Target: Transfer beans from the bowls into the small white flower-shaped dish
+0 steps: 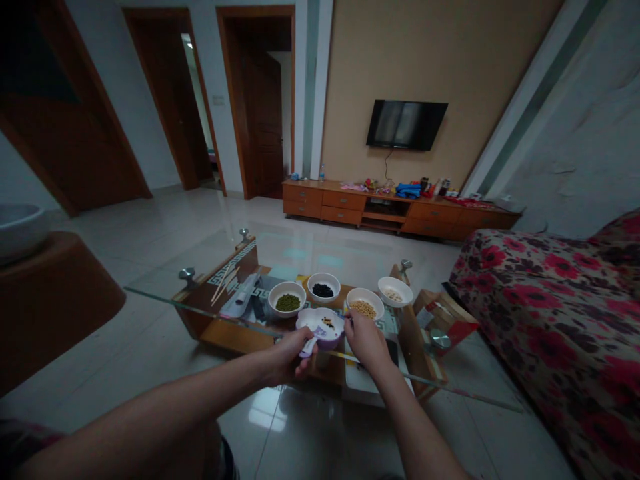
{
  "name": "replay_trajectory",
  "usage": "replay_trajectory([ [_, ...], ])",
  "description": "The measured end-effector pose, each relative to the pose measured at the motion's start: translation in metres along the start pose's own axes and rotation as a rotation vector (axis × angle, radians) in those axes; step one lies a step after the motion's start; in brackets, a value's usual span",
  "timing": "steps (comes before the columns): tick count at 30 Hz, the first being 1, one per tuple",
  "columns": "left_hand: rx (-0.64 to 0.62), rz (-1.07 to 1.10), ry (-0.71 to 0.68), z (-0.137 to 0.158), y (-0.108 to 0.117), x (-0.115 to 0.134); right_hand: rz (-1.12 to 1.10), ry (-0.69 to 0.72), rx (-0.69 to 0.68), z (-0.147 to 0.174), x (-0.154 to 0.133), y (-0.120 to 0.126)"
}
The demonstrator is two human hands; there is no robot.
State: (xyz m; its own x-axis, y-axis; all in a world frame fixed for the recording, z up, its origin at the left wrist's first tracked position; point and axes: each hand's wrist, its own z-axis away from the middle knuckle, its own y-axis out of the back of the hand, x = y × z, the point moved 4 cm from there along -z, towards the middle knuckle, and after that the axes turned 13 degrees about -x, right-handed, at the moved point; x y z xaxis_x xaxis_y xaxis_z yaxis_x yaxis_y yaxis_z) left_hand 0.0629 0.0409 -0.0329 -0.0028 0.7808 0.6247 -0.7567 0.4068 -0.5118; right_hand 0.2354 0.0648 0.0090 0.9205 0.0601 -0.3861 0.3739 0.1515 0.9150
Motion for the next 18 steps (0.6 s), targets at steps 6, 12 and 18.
replay_trajectory([
  [6, 0.036, -0.139, -0.027, -0.002, 0.001, -0.005, 0.034, -0.047, -0.013, -0.002, 0.0, 0.002],
  [12, 0.052, -0.248, -0.07, -0.009, 0.001, -0.008, 0.135, -0.136, -0.026, 0.003, -0.01, 0.004],
  [18, 0.069, -0.283, -0.08, -0.012, 0.002, -0.01, 0.186, -0.163, -0.04, 0.007, -0.012, 0.005],
])
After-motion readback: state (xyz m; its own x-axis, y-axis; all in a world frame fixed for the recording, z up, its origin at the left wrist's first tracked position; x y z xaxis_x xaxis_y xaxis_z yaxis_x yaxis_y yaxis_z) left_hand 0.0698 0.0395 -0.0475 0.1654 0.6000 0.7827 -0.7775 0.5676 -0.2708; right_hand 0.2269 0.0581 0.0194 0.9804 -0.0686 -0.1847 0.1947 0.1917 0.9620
